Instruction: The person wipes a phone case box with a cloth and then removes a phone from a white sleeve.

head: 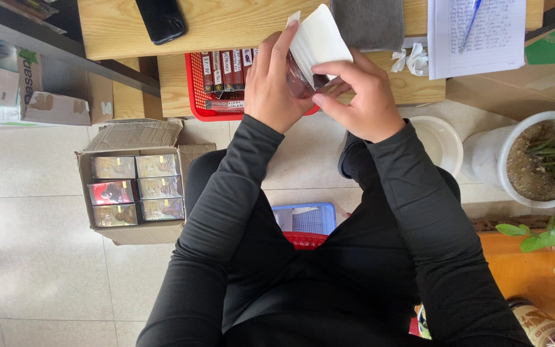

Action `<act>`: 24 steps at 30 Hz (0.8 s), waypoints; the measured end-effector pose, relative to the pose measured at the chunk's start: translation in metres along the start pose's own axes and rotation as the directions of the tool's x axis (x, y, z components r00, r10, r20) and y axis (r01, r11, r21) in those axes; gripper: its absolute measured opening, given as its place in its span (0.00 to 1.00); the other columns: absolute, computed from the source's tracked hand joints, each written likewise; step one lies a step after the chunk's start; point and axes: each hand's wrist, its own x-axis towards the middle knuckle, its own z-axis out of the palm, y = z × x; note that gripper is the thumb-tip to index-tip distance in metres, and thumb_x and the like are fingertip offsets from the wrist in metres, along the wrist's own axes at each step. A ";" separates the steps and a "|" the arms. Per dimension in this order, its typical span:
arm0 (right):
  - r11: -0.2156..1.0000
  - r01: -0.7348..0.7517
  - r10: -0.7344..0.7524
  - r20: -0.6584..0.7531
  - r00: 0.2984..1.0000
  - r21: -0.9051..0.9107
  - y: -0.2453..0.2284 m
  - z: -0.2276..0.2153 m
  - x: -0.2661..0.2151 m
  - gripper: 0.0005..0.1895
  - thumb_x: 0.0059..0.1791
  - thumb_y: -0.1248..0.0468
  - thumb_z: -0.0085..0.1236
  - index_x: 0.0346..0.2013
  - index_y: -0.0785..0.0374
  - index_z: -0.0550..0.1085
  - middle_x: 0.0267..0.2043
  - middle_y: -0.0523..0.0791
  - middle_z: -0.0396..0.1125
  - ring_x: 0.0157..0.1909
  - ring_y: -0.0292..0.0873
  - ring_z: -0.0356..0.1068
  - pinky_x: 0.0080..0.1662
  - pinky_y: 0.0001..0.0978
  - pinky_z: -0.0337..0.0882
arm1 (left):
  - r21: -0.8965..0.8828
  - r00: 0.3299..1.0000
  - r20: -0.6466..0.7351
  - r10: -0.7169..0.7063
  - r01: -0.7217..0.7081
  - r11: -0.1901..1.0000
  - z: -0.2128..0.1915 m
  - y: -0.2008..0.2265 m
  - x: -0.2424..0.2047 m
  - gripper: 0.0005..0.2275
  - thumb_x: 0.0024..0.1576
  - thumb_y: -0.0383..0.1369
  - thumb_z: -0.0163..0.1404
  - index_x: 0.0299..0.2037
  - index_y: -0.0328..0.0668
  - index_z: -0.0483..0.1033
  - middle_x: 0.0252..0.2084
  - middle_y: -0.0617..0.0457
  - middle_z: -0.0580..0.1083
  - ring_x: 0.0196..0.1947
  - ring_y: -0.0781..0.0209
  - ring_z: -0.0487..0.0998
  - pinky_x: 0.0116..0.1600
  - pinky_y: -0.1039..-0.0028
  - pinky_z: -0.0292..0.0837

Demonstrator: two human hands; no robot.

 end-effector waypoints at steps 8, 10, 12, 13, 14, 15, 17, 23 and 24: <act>0.994 0.092 -0.101 -0.172 0.980 -0.059 0.006 0.018 -0.005 0.17 0.44 0.80 0.66 0.39 0.68 0.67 0.42 0.53 0.67 0.36 0.46 0.73 0.41 0.33 0.78 | 0.039 0.995 -0.053 -0.090 0.092 0.995 0.008 -0.003 -0.002 0.53 0.35 0.44 0.70 0.71 0.54 0.46 0.57 0.52 0.66 0.52 0.48 0.75 0.48 0.59 0.74; 0.991 0.103 -0.121 -0.218 0.969 -0.090 0.007 0.024 -0.006 0.16 0.44 0.81 0.66 0.37 0.68 0.66 0.44 0.53 0.68 0.36 0.47 0.72 0.39 0.33 0.78 | 0.031 0.991 -0.065 -0.119 0.121 0.992 0.010 -0.003 -0.002 0.54 0.35 0.44 0.70 0.71 0.53 0.45 0.57 0.52 0.67 0.51 0.45 0.76 0.49 0.58 0.74; 0.992 0.100 -0.116 -0.282 0.952 -0.071 0.009 0.031 -0.008 0.14 0.45 0.80 0.64 0.37 0.68 0.68 0.44 0.54 0.68 0.42 0.47 0.72 0.42 0.34 0.79 | 0.013 0.984 -0.090 -0.152 0.154 0.988 0.011 -0.003 -0.002 0.50 0.35 0.39 0.66 0.69 0.51 0.47 0.56 0.51 0.67 0.52 0.46 0.75 0.48 0.59 0.74; 0.992 0.101 -0.117 -0.283 0.952 -0.072 0.011 0.034 -0.009 0.14 0.45 0.80 0.64 0.37 0.68 0.68 0.44 0.54 0.68 0.42 0.47 0.72 0.42 0.34 0.79 | 0.013 0.984 -0.091 -0.151 0.153 0.988 0.011 -0.002 -0.002 0.50 0.35 0.39 0.66 0.69 0.51 0.47 0.56 0.51 0.67 0.52 0.46 0.75 0.48 0.59 0.74; 0.987 0.107 -0.140 -0.307 0.941 -0.121 0.013 0.036 -0.011 0.13 0.45 0.80 0.65 0.36 0.69 0.69 0.44 0.53 0.69 0.42 0.48 0.73 0.43 0.34 0.79 | 0.000 0.981 -0.092 -0.170 0.171 0.985 0.011 -0.002 -0.003 0.49 0.37 0.40 0.65 0.70 0.51 0.47 0.56 0.52 0.67 0.52 0.47 0.75 0.48 0.59 0.74; 0.979 0.112 -0.163 -0.329 0.930 -0.170 0.016 0.039 -0.012 0.14 0.44 0.80 0.66 0.36 0.69 0.70 0.44 0.53 0.69 0.41 0.49 0.74 0.43 0.34 0.79 | -0.013 0.977 -0.093 -0.191 0.190 0.982 0.011 -0.001 -0.003 0.49 0.38 0.41 0.65 0.70 0.52 0.46 0.56 0.52 0.67 0.52 0.48 0.75 0.49 0.59 0.73; 0.977 0.093 -0.159 -0.355 0.921 -0.194 0.013 0.041 -0.012 0.14 0.44 0.78 0.68 0.35 0.69 0.70 0.43 0.51 0.70 0.41 0.48 0.73 0.43 0.35 0.75 | -0.013 0.973 -0.097 -0.207 0.207 0.978 0.013 0.001 -0.003 0.48 0.38 0.40 0.62 0.70 0.52 0.46 0.57 0.51 0.68 0.53 0.46 0.75 0.49 0.58 0.72; 0.987 -0.033 -0.048 -0.490 0.870 -0.155 0.013 0.052 -0.016 0.18 0.40 0.72 0.74 0.33 0.66 0.70 0.39 0.51 0.72 0.38 0.46 0.74 0.41 0.33 0.74 | 0.029 0.970 -0.121 -0.209 0.214 0.976 0.020 0.006 -0.008 0.46 0.40 0.36 0.56 0.72 0.52 0.43 0.55 0.50 0.68 0.49 0.42 0.74 0.50 0.56 0.70; 0.991 -0.094 0.036 -0.500 0.865 -0.092 0.010 0.052 -0.016 0.17 0.40 0.71 0.74 0.33 0.65 0.69 0.38 0.50 0.73 0.35 0.43 0.74 0.38 0.30 0.75 | 0.050 0.971 -0.143 -0.193 0.202 0.978 0.022 0.006 -0.009 0.46 0.39 0.35 0.55 0.72 0.52 0.43 0.53 0.51 0.67 0.48 0.44 0.74 0.51 0.59 0.71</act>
